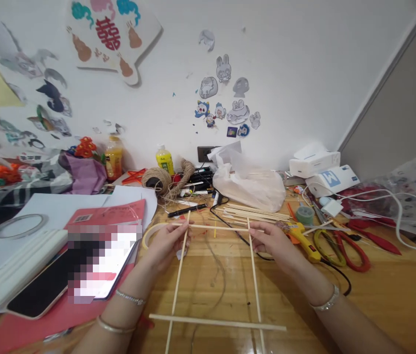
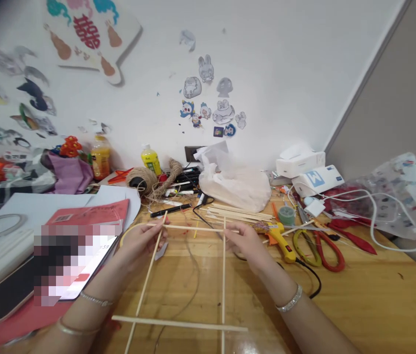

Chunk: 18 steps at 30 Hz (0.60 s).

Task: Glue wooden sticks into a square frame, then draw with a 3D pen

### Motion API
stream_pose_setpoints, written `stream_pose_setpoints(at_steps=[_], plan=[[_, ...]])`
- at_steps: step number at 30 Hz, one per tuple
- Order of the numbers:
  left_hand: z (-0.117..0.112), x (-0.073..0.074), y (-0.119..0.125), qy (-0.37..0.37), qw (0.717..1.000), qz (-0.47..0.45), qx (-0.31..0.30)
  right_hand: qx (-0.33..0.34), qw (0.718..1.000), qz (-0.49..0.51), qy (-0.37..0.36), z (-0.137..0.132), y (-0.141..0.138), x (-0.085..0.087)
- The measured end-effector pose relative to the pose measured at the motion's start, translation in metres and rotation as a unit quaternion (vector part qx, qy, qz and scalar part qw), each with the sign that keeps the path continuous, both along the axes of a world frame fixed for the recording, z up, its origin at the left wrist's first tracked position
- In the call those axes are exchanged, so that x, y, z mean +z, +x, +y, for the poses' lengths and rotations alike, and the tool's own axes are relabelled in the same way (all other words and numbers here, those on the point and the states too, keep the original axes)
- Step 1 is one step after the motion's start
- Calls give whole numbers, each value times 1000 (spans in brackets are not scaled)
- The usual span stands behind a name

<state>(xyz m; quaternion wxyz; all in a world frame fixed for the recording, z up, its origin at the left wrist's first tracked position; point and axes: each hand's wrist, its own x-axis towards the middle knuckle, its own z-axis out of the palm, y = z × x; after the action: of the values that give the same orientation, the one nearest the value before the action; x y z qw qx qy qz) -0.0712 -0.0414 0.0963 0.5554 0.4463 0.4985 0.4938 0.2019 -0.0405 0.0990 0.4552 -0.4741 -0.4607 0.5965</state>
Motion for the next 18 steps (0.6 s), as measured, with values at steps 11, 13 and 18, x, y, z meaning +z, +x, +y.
stream_pose_setpoints(at_steps=[11,13,18], plan=[[4,-5,0,-21,997,-73,-15,1,996,-70,58,-1,-5,0],[4,-6,-2,-34,996,-79,-12,0,986,-136,97,1,-2,-4],[5,-8,-2,-57,995,-85,5,-103,842,-429,310,-4,3,1]])
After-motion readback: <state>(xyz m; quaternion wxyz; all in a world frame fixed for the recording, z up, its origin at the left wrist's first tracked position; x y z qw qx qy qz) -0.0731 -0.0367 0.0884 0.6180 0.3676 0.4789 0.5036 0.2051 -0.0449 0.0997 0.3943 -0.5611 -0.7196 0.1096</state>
